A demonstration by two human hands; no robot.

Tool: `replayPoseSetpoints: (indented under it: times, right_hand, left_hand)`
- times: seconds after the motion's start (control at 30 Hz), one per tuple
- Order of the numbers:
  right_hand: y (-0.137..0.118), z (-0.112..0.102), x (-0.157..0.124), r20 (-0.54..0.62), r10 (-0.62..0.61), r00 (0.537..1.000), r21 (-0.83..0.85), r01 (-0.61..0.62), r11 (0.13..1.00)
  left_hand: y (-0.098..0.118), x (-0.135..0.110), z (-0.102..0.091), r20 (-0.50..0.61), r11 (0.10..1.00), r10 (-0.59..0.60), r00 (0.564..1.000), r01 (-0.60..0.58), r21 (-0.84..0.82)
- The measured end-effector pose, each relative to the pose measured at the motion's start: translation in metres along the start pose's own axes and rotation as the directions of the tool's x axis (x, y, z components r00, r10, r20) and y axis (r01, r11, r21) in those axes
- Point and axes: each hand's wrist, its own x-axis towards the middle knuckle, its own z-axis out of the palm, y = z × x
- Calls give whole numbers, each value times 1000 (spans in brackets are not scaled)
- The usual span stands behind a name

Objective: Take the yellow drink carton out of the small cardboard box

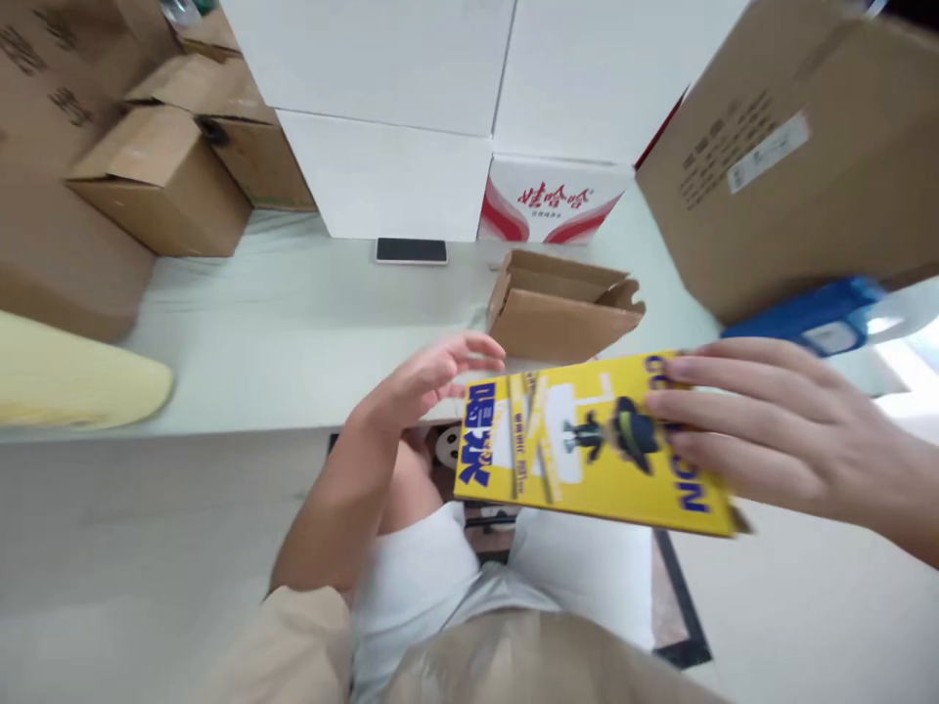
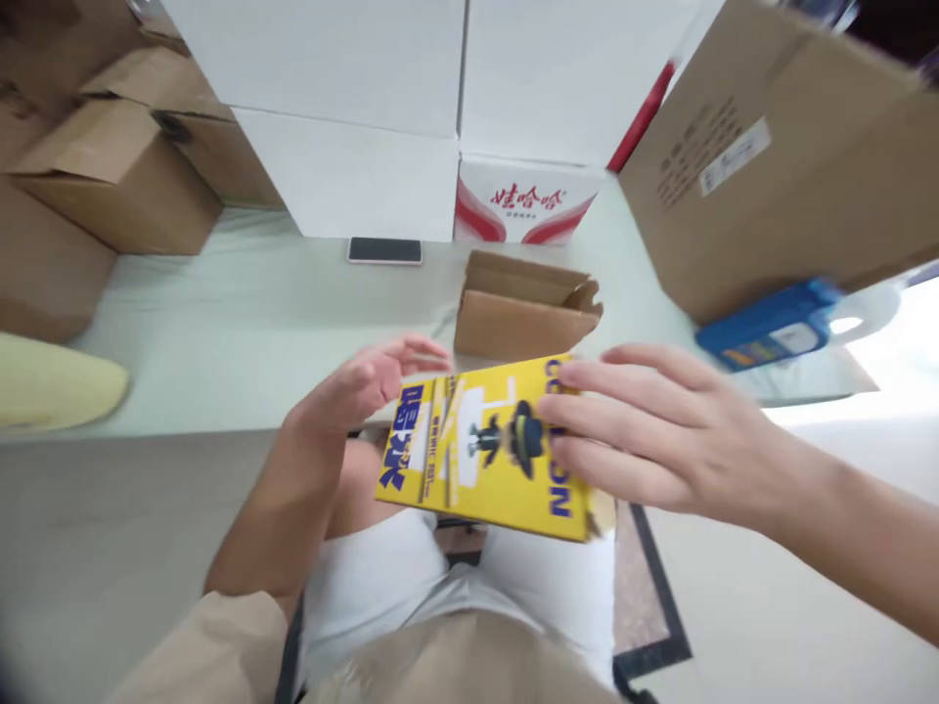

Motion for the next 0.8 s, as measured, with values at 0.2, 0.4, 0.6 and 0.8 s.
replayPoseSetpoints:
  times: [0.2,0.4,0.6,0.8]
  right_hand:
    - [-33,94,18,15,-336,942,68,335,940]
    - [-36,121,3,179,-308,934,284,251,926]
    - [13,140,-33,198,167,966,354,-229,907]
    - [-15,219,-41,239,486,840,779,-465,421]
  left_hand:
    - [-32,-89,12,320,851,-505,802,525,30]
    - [-83,-113,36,250,859,-503,828,510,42]
    - [-104,-108,54,-105,936,-346,932,336,-103]
    - [-88,-76,44,-575,999,31,818,-45,-10]
